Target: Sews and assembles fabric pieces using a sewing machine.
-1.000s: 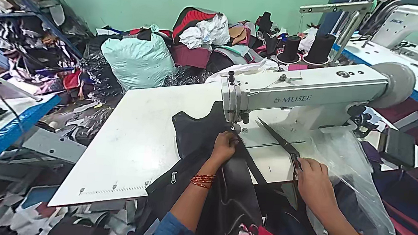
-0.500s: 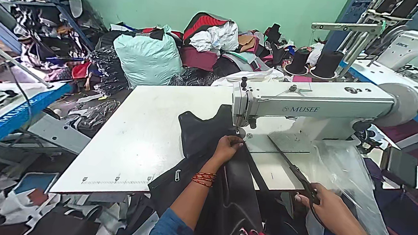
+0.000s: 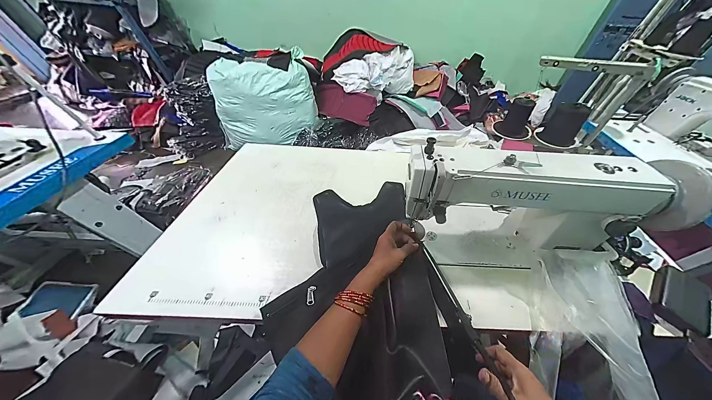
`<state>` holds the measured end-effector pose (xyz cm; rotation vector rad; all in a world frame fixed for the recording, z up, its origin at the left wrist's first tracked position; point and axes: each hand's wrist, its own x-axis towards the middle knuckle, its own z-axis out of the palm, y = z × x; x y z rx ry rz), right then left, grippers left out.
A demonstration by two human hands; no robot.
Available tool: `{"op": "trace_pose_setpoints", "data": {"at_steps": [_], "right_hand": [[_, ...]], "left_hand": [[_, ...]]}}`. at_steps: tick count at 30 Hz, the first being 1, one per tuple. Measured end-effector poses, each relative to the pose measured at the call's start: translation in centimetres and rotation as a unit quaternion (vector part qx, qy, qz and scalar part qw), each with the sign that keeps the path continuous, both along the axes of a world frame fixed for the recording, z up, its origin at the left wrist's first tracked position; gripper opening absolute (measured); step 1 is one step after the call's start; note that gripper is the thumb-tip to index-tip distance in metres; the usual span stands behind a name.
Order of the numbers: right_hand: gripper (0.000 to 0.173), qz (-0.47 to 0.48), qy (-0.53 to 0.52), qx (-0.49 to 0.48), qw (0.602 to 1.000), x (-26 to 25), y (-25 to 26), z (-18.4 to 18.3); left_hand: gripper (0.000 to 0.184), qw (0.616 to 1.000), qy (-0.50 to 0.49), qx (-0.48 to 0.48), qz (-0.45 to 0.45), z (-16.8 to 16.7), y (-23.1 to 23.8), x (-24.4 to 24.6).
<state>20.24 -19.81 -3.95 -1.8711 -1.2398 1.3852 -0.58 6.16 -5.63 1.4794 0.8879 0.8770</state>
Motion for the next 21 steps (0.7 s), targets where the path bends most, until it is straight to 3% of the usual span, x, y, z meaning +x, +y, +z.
{"op": "trace_pose_setpoints", "data": {"at_steps": [21], "right_hand": [[0.049,-0.059,0.072,0.031,0.995,-4.3,1.5,-1.2]], "left_hand": [[0.035,1.000,0.010,0.016,-0.004,-0.1,0.0,0.0]]}}
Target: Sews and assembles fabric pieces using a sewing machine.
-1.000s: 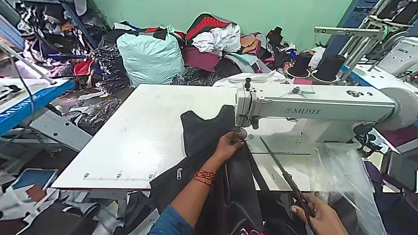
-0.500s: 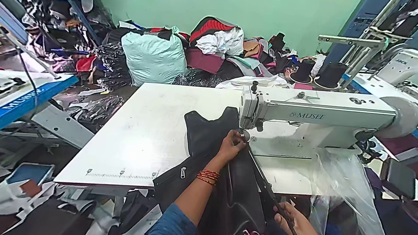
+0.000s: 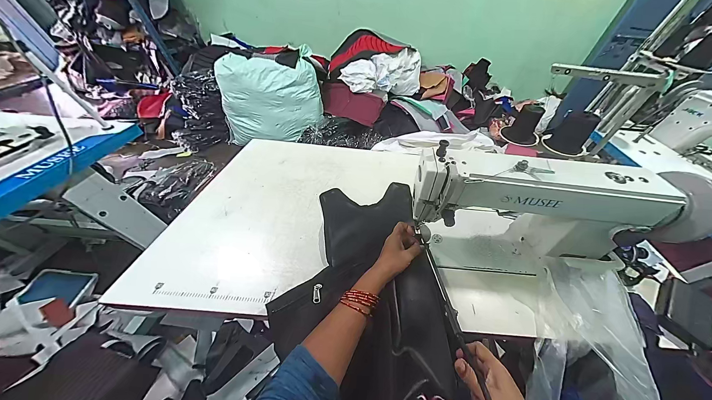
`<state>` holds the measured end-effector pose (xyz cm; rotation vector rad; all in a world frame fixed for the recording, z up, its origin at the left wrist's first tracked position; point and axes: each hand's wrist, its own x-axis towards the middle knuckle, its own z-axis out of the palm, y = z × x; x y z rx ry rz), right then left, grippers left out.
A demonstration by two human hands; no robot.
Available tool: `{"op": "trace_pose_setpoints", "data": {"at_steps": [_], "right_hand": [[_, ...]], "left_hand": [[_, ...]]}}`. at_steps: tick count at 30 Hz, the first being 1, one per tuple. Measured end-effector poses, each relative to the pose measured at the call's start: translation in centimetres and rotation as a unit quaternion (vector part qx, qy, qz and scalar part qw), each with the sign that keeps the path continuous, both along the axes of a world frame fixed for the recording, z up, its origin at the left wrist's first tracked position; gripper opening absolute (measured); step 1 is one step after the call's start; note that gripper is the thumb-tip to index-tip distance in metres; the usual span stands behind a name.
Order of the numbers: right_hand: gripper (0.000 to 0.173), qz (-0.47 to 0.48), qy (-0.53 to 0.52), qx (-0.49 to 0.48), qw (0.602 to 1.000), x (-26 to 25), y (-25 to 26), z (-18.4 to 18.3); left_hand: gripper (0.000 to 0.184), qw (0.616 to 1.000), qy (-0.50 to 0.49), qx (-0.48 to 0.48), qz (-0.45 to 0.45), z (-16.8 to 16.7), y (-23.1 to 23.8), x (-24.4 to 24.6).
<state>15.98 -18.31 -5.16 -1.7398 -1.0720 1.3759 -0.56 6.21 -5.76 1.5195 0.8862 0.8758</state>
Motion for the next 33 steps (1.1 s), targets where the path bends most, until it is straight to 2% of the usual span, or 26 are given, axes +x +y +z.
{"op": "trace_pose_setpoints", "data": {"at_steps": [13,19,23,25,28,33], "right_hand": [[0.041,0.014,0.017,-0.036,0.999,-0.4,-0.1,0.3],[0.035,0.017,0.056,-0.027,0.998,-0.4,-0.3,0.0],[0.036,-0.029,0.055,-0.024,0.998,0.3,-0.5,1.2],[0.034,-0.061,0.006,-0.027,0.998,1.5,-0.4,2.0],[0.044,-0.065,-0.148,-0.046,0.986,5.0,0.0,2.3],[0.061,-0.024,-0.357,-0.120,0.926,6.6,0.6,4.0]], "left_hand": [[0.034,1.000,-0.009,0.003,-0.012,0.0,0.0,0.0],[0.033,0.999,-0.014,0.012,-0.028,-0.4,0.0,0.1],[0.035,0.999,0.035,0.033,-0.016,-0.5,0.2,0.1],[0.039,0.995,0.089,0.045,-0.003,-0.5,0.2,0.1],[0.039,0.987,0.150,0.058,0.008,-0.4,0.1,0.3],[0.037,0.977,0.202,0.064,0.011,0.0,-0.1,0.8]]}}
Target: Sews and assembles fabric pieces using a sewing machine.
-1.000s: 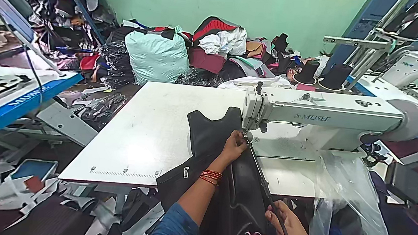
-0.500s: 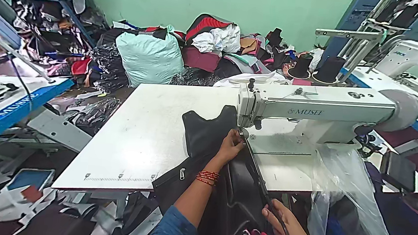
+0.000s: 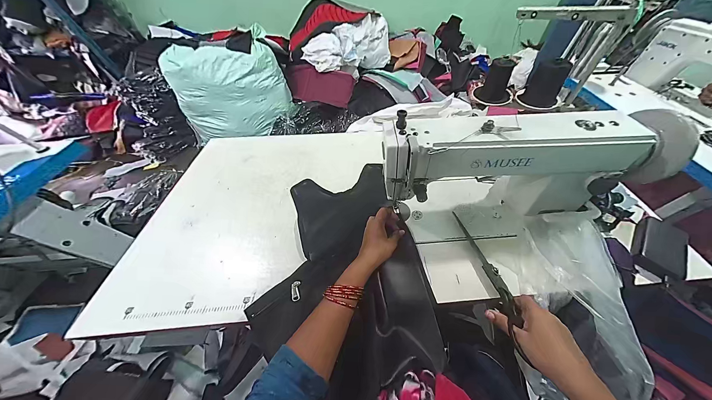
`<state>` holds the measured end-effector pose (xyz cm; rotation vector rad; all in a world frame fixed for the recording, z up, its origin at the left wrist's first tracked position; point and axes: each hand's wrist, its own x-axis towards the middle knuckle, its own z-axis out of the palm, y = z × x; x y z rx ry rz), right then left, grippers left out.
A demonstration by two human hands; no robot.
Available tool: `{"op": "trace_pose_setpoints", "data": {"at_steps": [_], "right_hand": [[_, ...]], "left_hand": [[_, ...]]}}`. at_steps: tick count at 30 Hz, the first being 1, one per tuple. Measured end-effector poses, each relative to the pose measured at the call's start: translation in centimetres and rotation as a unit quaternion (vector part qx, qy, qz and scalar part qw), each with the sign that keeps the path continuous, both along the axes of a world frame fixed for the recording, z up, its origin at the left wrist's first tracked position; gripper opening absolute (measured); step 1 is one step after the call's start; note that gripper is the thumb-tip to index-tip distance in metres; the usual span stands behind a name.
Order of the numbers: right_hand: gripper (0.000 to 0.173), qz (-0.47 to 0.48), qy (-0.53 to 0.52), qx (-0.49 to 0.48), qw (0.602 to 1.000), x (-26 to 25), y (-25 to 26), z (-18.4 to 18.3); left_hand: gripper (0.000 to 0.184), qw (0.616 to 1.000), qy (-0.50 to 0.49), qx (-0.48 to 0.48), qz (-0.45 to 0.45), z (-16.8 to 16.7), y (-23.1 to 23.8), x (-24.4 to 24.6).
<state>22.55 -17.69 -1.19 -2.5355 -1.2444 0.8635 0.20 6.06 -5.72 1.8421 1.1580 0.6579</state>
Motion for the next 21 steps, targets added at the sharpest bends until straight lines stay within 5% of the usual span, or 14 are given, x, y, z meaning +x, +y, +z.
{"op": "trace_pose_setpoints", "data": {"at_steps": [7,15,21], "right_hand": [[0.066,0.010,-0.081,-0.054,0.995,-2.0,1.6,1.5],[0.068,0.015,-0.089,0.007,0.996,-1.6,1.0,1.5],[0.041,0.073,-0.090,0.137,0.984,-0.6,2.2,-0.6]], "left_hand": [[0.035,0.999,0.032,0.028,0.004,0.5,-0.4,0.2],[0.015,0.993,0.053,0.101,-0.039,-0.1,-0.1,0.1],[0.014,0.993,0.054,0.095,-0.040,-0.7,0.0,-0.2]]}}
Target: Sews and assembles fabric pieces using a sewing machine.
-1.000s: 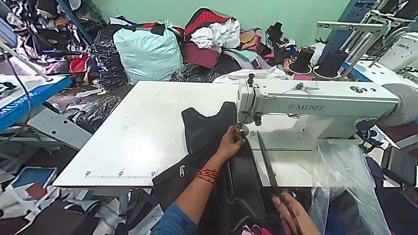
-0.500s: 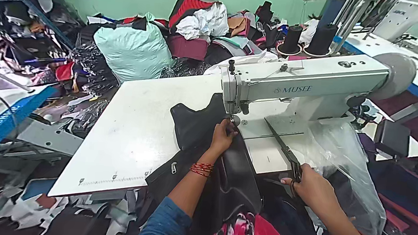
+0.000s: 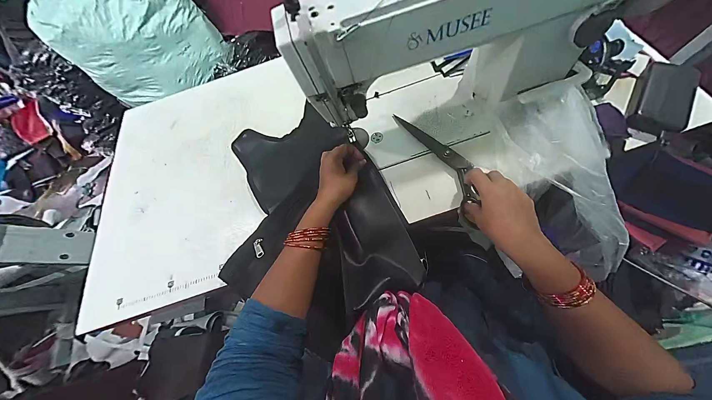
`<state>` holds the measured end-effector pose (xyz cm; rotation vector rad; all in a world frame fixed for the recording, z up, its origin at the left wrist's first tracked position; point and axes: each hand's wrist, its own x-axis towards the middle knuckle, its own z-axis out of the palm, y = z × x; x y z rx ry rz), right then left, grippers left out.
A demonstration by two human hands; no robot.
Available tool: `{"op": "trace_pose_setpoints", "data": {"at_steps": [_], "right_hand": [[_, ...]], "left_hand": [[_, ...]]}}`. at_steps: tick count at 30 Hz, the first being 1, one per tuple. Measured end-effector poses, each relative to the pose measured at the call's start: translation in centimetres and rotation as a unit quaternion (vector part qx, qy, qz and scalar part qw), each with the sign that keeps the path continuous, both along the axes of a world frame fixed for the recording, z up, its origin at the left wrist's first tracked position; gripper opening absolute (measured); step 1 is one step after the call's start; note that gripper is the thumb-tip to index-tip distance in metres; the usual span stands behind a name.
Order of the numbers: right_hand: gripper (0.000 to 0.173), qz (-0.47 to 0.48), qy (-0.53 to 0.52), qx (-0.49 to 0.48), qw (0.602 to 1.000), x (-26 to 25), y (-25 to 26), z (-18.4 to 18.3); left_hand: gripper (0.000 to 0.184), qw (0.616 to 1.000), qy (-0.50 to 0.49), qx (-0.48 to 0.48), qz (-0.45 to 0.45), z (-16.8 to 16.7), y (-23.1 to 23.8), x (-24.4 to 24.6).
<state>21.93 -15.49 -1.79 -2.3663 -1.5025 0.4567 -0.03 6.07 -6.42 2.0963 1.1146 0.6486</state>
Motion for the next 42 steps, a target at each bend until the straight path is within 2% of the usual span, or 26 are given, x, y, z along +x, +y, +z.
{"op": "trace_pose_setpoints", "data": {"at_steps": [3,5,6,8,10,12,13,14,17,21,27,32,38,40,42], "right_hand": [[0.036,0.027,-0.027,0.044,0.998,-0.5,-0.5,-0.4],[0.024,0.071,-0.018,0.103,0.992,-1.0,-1.3,-0.5],[0.017,0.104,0.018,0.126,0.986,-1.3,-1.9,-0.7],[0.018,0.175,0.165,0.084,0.967,-2.2,-2.9,-0.9],[0.027,0.231,0.302,-0.037,0.924,-2.9,-3.2,-1.3],[0.045,0.257,0.356,-0.104,0.892,-3.7,-3.2,-2.4],[0.053,0.264,0.370,-0.110,0.884,-4.0,-3.3,-3.3],[0.055,0.270,0.382,-0.099,0.878,-4.3,-3.5,-4.3],[0.037,0.296,0.407,-0.059,0.862,-4.6,-4.1,-6.6],[0.020,0.314,0.443,-0.051,0.838,-4.5,-5.5,-7.0],[0.024,0.337,0.502,-0.012,0.796,-4.6,-6.6,-6.5],[0.021,0.229,0.550,-0.006,0.803,-5.8,-6.5,-6.3],[0.026,0.233,0.462,-0.001,0.856,-6.5,-7.3,-4.9],[0.025,0.220,0.469,-0.006,0.855,-6.6,-7.4,-4.7],[0.022,0.203,0.508,0.003,0.837,-6.6,-7.5,-4.9]], "left_hand": [[0.015,1.000,-0.005,0.000,0.003,-0.1,-0.1,0.0],[0.015,1.000,-0.001,0.007,0.003,-0.1,0.0,0.0],[0.015,1.000,0.002,0.010,0.002,-0.1,0.0,0.0],[0.015,1.000,0.004,0.013,-0.003,-0.1,0.0,-0.1],[0.015,1.000,-0.001,0.017,-0.006,-0.1,0.0,-0.1],[0.015,1.000,-0.002,0.020,-0.008,-0.2,0.1,-0.1],[0.016,1.000,-0.002,0.018,-0.009,-0.2,0.1,-0.2],[0.016,1.000,-0.002,0.016,-0.012,-0.1,0.0,-0.2],[0.015,1.000,-0.014,0.008,-0.019,0.0,0.0,-0.2],[0.018,0.999,-0.030,-0.010,-0.018,0.5,0.1,-0.2],[0.016,0.999,0.022,-0.014,-0.029,1.9,-0.9,-0.3],[0.019,0.998,0.053,-0.035,-0.030,2.1,0.1,0.1],[0.017,0.995,0.094,-0.015,-0.038,2.7,-0.6,0.2],[0.019,0.994,0.104,-0.015,-0.037,2.5,0.0,0.3],[0.019,0.991,0.126,-0.018,-0.050,3.2,-0.7,0.3]]}}
